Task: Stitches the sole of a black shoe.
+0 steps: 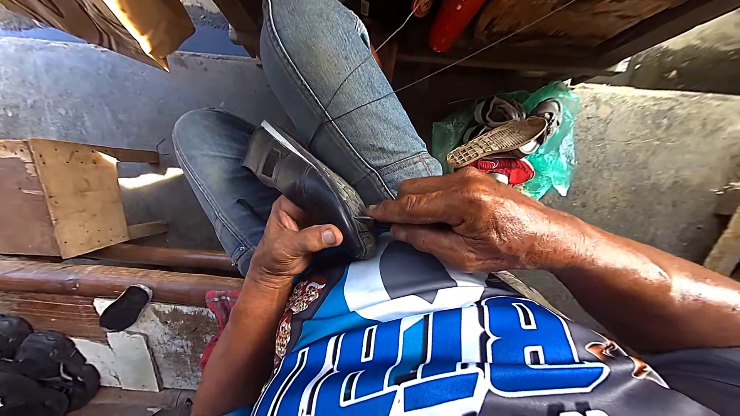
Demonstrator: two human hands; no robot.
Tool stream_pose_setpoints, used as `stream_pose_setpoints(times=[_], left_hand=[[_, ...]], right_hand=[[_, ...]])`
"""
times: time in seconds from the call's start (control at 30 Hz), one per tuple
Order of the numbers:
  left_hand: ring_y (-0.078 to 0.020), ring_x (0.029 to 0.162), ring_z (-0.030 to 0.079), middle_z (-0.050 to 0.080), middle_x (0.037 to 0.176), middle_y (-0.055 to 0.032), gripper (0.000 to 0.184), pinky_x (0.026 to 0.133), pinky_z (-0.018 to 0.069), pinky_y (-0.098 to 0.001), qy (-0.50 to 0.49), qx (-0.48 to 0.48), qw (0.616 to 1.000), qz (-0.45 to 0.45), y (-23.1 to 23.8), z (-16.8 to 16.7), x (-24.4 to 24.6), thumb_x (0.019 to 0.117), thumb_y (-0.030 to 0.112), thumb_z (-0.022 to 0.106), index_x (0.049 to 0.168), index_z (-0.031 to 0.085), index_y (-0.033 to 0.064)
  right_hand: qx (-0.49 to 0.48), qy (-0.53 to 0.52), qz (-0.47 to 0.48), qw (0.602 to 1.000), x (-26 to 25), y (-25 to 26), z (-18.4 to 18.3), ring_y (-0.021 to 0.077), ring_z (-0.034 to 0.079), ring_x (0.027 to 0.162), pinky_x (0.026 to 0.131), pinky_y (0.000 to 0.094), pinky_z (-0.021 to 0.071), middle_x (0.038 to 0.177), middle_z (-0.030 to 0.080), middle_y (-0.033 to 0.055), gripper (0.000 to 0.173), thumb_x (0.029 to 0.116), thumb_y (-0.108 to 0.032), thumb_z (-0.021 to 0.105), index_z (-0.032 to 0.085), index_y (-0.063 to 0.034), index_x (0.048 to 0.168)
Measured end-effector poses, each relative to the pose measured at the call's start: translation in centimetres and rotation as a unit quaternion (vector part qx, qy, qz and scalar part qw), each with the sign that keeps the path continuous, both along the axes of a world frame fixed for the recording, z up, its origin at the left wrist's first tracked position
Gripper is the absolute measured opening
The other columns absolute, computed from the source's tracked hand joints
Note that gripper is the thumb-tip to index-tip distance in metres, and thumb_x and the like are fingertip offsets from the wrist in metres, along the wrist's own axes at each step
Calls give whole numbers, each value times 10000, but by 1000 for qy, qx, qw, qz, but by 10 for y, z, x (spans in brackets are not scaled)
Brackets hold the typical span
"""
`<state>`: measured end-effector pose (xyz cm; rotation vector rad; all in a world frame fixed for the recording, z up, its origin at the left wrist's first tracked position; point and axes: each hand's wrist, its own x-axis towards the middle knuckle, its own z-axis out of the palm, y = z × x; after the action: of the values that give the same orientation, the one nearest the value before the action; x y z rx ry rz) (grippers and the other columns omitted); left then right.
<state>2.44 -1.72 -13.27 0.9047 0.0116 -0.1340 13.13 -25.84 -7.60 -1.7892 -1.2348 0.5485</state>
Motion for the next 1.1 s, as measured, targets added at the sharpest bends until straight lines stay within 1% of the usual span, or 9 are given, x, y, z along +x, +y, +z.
stream_pose_setpoints(times=[0.1,0.23,0.37,0.53,0.7,0.77,0.83,0.93,1.1], left_hand=[[-88,910,723,751,1022,4,348,831,614,-276,3,53,999,-6,-5,2,4,825,97,833,1140,687,122],[-102,894,719,740,1005,-12,298,818,619,-286,-3,107,994,-18,-9,5,10,854,52,799,1124,679,88],[-119,906,722,737,1006,-31,305,834,621,-300,-2,132,991,-6,-12,6,12,845,-7,783,1122,670,56],[-125,912,721,738,1006,-39,295,842,620,-305,0,140,990,-4,-11,4,12,846,-9,785,1115,676,44],[-122,901,720,735,1000,-37,304,833,620,-302,2,141,990,1,-11,2,12,847,9,791,1122,667,48],[-119,892,722,737,987,-36,288,827,623,-298,2,156,988,6,-13,3,11,849,-3,783,1109,670,46],[-117,866,725,741,956,-41,263,808,627,-292,6,183,983,9,-16,6,10,838,-34,773,1075,679,31],[-120,862,727,741,951,-47,252,807,628,-295,4,191,982,14,-17,6,9,839,-38,769,1066,681,25],[-129,908,722,736,1004,-46,310,834,623,-304,-17,138,990,4,-11,13,11,843,1,787,1125,663,38]], right_hand=[[-28,-26,21,999,9,-4,5,44,569,683,562,226,448,785,635,-33,306,931,-129,564,785,-88,1138],[-68,-78,50,993,19,-5,7,74,568,656,531,270,418,771,615,-36,297,942,-148,541,785,-107,1107],[-79,-113,50,989,19,-1,6,108,555,612,494,299,394,734,585,-18,286,938,-146,532,782,-99,1070],[-79,-137,47,986,16,4,2,147,543,586,474,321,371,713,561,3,276,930,-131,533,774,-84,1055],[-85,-160,47,982,14,8,1,172,552,583,469,336,371,725,570,26,287,925,-125,527,770,-79,1070],[-87,-158,46,983,12,11,1,178,559,583,470,343,376,718,573,28,260,923,-126,533,765,-75,1028],[-81,-163,50,982,10,15,-2,188,558,568,453,349,370,706,558,35,205,924,-129,533,729,-72,940],[-67,-161,49,984,10,18,-4,182,562,566,448,344,374,700,558,33,168,922,-117,538,694,-75,875],[-43,-122,40,991,17,14,4,114,559,605,480,300,396,724,575,-7,181,945,-131,546,719,-99,904]])
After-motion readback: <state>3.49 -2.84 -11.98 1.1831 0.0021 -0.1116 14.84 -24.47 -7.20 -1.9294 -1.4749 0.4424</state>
